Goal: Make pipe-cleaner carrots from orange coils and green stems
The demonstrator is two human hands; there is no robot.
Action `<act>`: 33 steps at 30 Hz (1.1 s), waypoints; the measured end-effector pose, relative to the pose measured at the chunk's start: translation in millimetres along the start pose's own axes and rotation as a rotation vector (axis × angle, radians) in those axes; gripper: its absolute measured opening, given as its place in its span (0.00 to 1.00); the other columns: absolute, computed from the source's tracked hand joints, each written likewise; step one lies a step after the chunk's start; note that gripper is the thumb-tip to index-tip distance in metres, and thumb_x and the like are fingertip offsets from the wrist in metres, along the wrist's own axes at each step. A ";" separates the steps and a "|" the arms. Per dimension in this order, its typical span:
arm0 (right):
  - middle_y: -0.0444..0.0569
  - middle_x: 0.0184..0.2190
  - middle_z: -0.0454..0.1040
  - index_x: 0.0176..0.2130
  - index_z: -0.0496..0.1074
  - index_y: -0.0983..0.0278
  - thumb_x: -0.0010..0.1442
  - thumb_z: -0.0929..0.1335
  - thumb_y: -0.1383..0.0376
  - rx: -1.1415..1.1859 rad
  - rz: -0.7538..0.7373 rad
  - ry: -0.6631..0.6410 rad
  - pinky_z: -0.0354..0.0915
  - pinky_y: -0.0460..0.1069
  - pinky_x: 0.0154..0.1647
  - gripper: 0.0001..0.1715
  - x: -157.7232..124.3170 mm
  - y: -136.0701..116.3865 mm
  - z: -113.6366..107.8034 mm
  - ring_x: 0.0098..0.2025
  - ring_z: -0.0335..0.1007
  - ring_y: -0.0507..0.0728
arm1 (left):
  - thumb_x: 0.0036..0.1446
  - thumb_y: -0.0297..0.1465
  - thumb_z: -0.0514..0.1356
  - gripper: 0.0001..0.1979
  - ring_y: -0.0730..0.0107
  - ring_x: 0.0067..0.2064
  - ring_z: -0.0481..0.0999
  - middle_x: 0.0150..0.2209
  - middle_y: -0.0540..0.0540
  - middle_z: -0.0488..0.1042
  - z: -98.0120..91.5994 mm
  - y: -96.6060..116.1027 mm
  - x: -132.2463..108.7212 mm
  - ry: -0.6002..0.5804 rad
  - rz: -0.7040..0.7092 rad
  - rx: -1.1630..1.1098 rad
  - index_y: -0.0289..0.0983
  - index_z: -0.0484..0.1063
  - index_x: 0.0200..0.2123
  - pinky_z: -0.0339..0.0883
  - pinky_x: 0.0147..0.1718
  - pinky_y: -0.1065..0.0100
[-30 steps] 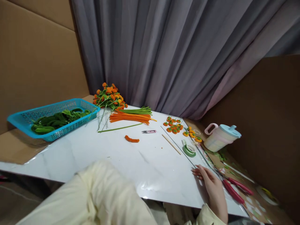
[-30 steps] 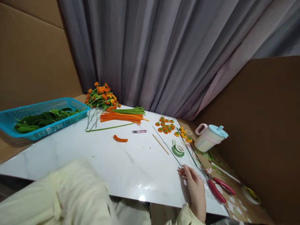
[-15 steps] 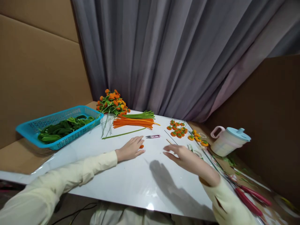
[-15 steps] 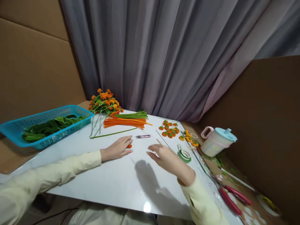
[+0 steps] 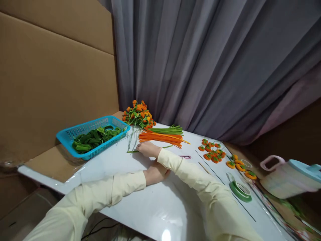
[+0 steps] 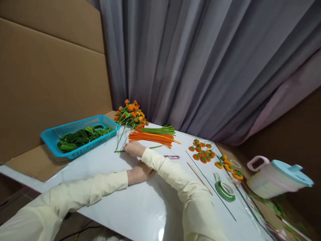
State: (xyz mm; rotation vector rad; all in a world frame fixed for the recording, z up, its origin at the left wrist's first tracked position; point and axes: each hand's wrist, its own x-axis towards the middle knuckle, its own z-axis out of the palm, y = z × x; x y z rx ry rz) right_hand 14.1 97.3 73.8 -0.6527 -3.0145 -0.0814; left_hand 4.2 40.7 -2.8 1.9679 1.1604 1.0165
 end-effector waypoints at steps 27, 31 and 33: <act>0.39 0.16 0.68 0.35 0.64 0.66 0.48 0.72 0.52 1.764 0.783 0.259 0.61 0.43 0.14 0.25 -207.4 21.7 17.9 0.14 0.67 0.51 | 0.59 0.44 0.53 0.21 0.81 0.16 0.55 0.17 0.57 0.52 10.6 -6.1 98.9 -0.296 -0.667 -1.420 0.36 0.56 0.22 0.52 0.14 0.79; 0.39 0.10 0.66 0.30 0.63 0.66 0.49 0.71 0.48 1.837 0.730 0.383 0.55 0.41 0.10 0.25 -196.4 38.8 38.9 0.10 0.59 0.48 | 0.63 0.39 0.51 0.15 0.81 0.17 0.58 0.19 0.55 0.55 19.1 -13.8 126.9 -0.277 -0.693 -1.541 0.36 0.60 0.27 0.53 0.16 0.78; 0.39 0.10 0.66 0.29 0.62 0.65 0.50 0.70 0.47 1.870 0.743 0.400 0.53 0.41 0.09 0.25 -195.7 45.4 44.7 0.09 0.58 0.48 | 0.64 0.38 0.50 0.14 0.82 0.16 0.55 0.20 0.56 0.54 20.8 -18.0 136.5 -0.261 -0.705 -1.586 0.36 0.61 0.29 0.49 0.14 0.79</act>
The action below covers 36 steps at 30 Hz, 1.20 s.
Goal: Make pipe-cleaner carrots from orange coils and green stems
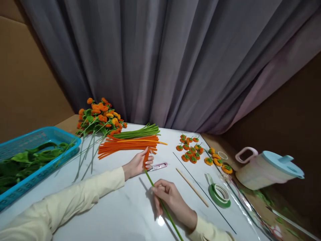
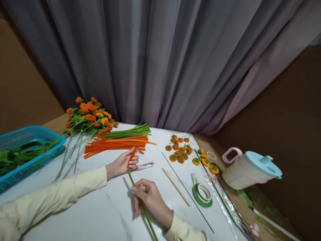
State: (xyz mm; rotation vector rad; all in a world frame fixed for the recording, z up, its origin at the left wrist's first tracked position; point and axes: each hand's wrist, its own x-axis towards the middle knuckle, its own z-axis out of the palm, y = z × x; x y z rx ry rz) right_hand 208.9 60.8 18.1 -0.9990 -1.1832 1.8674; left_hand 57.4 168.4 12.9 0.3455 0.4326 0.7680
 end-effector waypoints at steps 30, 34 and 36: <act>0.39 0.11 0.67 0.28 0.60 0.64 0.56 0.67 0.49 0.094 0.048 0.100 0.56 0.41 0.10 0.22 14.1 11.4 -8.4 0.10 0.60 0.48 | 0.65 0.36 0.47 0.15 0.76 0.25 0.64 0.25 0.51 0.59 10.6 -19.9 -0.7 0.090 -0.038 -0.146 0.36 0.65 0.29 0.62 0.27 0.73; 0.40 0.12 0.68 0.29 0.60 0.64 0.57 0.66 0.50 0.120 0.014 0.107 0.58 0.41 0.12 0.21 13.9 12.3 -10.1 0.11 0.62 0.49 | 0.65 0.37 0.49 0.16 0.70 0.35 0.72 0.33 0.44 0.69 10.4 -18.1 -1.1 0.067 -0.067 -0.102 0.33 0.67 0.31 0.66 0.35 0.70; 0.40 0.11 0.68 0.29 0.60 0.64 0.58 0.66 0.50 0.123 0.011 0.115 0.57 0.41 0.12 0.21 13.5 11.8 -10.8 0.11 0.61 0.49 | 0.65 0.37 0.48 0.17 0.68 0.39 0.73 0.37 0.41 0.71 9.2 -14.5 -0.7 0.055 -0.072 -0.085 0.32 0.69 0.32 0.66 0.39 0.69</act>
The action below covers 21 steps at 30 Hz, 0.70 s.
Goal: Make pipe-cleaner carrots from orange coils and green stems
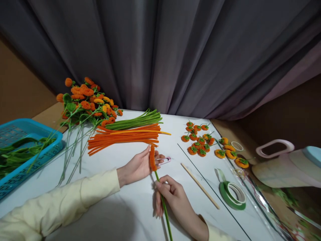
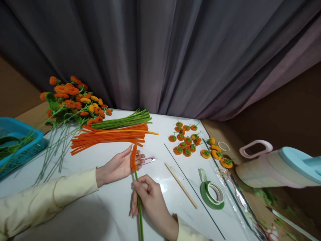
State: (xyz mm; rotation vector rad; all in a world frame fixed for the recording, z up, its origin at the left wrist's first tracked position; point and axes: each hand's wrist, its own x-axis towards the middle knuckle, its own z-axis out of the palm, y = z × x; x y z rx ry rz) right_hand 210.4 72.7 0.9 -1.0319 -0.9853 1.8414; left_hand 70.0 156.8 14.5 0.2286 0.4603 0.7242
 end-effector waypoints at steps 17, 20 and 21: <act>0.39 0.13 0.68 0.29 0.57 0.63 0.58 0.65 0.49 -0.086 -0.023 0.071 0.60 0.43 0.15 0.22 -1.4 -0.7 5.3 0.14 0.64 0.49 | 0.65 0.28 0.49 0.12 0.75 0.35 0.72 0.32 0.46 0.68 0.5 -5.9 -1.3 0.043 0.057 -0.066 0.32 0.67 0.31 0.67 0.41 0.71; 0.39 0.13 0.68 0.28 0.57 0.62 0.58 0.65 0.49 -0.088 -0.026 0.067 0.59 0.43 0.16 0.22 -1.7 -1.4 6.1 0.14 0.64 0.50 | 0.63 0.27 0.51 0.12 0.79 0.26 0.65 0.25 0.51 0.59 2.9 -6.9 -2.6 -0.073 0.028 -0.126 0.32 0.65 0.27 0.67 0.36 0.73; 0.39 0.13 0.68 0.28 0.57 0.62 0.58 0.65 0.49 -0.090 -0.026 0.062 0.59 0.43 0.16 0.22 -1.7 -1.5 6.3 0.14 0.64 0.50 | 0.62 0.26 0.51 0.12 0.79 0.25 0.62 0.24 0.52 0.56 3.2 -8.3 -2.7 -0.090 0.020 -0.141 0.32 0.64 0.26 0.66 0.34 0.73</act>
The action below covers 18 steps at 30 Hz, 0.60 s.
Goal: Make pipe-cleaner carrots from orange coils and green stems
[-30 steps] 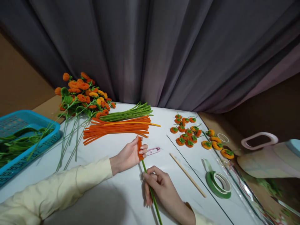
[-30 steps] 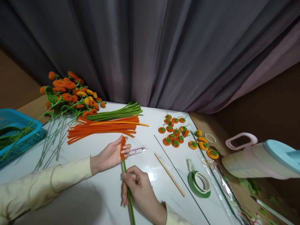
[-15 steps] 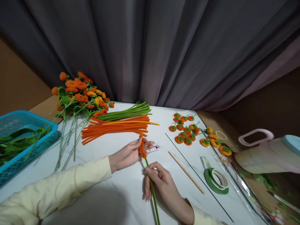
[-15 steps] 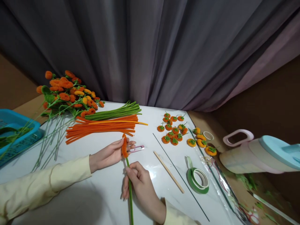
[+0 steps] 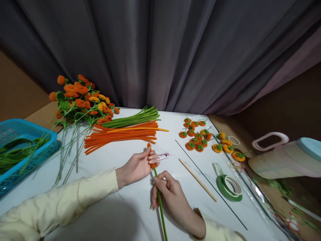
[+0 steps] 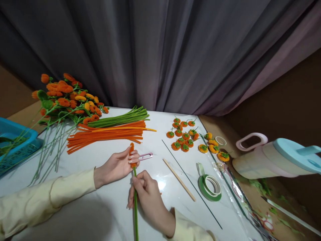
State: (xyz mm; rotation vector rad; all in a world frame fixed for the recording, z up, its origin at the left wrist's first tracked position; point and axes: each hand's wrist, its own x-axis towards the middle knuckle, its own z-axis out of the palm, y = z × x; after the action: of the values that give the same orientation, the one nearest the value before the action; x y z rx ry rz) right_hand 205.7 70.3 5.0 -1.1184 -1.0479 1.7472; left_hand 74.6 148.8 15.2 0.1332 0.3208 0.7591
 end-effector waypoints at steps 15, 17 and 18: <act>0.40 0.16 0.68 0.30 0.60 0.64 0.57 0.65 0.47 -0.028 0.007 0.011 0.63 0.43 0.17 0.23 1.7 1.3 -2.1 0.17 0.67 0.50 | 0.65 0.33 0.47 0.18 0.78 0.23 0.57 0.23 0.52 0.52 4.1 0.0 4.5 0.017 -0.052 -0.038 0.33 0.60 0.23 0.61 0.27 0.75; 0.42 0.16 0.68 0.29 0.62 0.66 0.56 0.65 0.47 -0.067 0.038 -0.012 0.62 0.43 0.16 0.24 1.0 1.1 -2.9 0.16 0.66 0.49 | 0.65 0.36 0.46 0.20 0.79 0.21 0.55 0.22 0.54 0.50 3.2 4.8 5.6 0.012 -0.053 -0.038 0.33 0.59 0.23 0.59 0.24 0.76; 0.42 0.16 0.68 0.29 0.63 0.66 0.57 0.65 0.47 -0.077 0.048 -0.029 0.61 0.42 0.15 0.24 0.5 1.0 -3.2 0.16 0.65 0.49 | 0.66 0.36 0.46 0.20 0.79 0.21 0.54 0.22 0.54 0.50 2.9 5.9 5.7 0.012 -0.051 -0.035 0.33 0.59 0.22 0.58 0.23 0.76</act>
State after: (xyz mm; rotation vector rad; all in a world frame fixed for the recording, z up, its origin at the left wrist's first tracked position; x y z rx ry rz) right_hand 208.4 71.1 3.1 -1.1776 -1.1224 1.7780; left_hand 75.6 157.0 17.9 0.0870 0.3212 0.7153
